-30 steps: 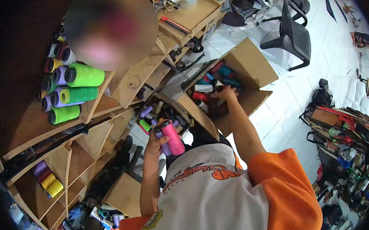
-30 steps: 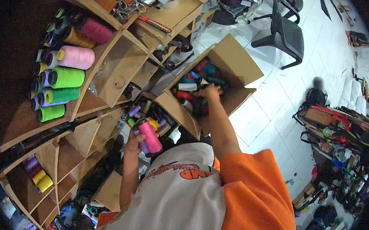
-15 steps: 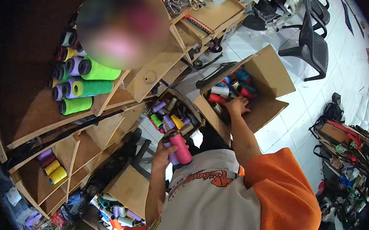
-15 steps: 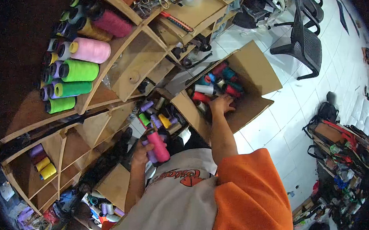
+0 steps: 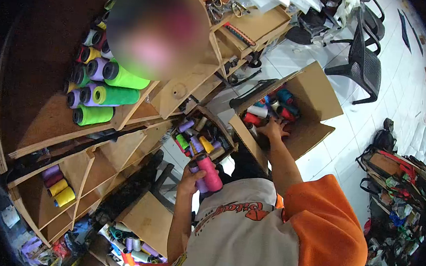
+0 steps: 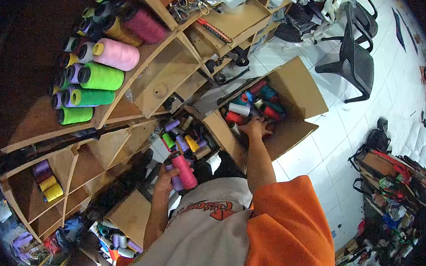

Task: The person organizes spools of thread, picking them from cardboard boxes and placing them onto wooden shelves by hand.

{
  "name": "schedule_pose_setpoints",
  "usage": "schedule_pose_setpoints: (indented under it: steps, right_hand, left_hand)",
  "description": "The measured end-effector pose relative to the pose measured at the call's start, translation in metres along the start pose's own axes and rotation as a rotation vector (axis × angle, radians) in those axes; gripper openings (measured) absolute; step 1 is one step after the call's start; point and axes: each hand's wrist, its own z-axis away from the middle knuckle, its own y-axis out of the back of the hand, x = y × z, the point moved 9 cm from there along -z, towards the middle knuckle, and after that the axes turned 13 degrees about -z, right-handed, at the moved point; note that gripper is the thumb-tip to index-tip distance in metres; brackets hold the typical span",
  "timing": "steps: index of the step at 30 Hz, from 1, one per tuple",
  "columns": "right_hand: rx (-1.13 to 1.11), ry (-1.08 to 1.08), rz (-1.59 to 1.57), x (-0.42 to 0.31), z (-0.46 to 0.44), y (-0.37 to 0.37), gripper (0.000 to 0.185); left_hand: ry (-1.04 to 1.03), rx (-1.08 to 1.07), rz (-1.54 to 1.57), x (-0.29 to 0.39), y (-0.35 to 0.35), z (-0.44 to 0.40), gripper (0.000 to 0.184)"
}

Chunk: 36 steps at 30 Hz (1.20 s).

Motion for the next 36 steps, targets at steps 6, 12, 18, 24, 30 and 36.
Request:
schedule_pose_setpoints:
  steps: [6, 12, 18, 24, 30, 36]
  right_hand:
    - [0.016, 0.092, -0.099, -0.014, 0.017, 0.019, 0.1]
    - [0.019, 0.1, -0.311, -0.011, 0.008, 0.046, 0.097]
    - [-0.224, 0.291, -0.934, -0.027, 0.064, 0.137, 0.077]
    - [-0.709, 0.642, -1.242, -0.081, 0.214, 0.206, 0.061]
    - [-1.135, 0.857, -0.844, -0.142, 0.347, 0.165, 0.072]
    - [-1.189, 0.815, -0.514, -0.183, 0.382, 0.088, 0.071]
  left_hand:
    - [-0.007, 0.026, 0.116, 0.0, 0.006, -0.001, 0.061]
    - [-0.035, 0.016, 0.068, 0.007, 0.019, -0.014, 0.06]
    - [-0.146, 0.016, 0.061, 0.044, 0.009, -0.03, 0.051]
    - [-0.104, 0.085, -0.057, 0.062, -0.002, -0.056, 0.05]
    - [-0.088, 0.015, -0.068, 0.089, -0.027, -0.023, 0.051]
    - [-0.153, -0.102, 0.098, 0.079, 0.0, 0.057, 0.06]
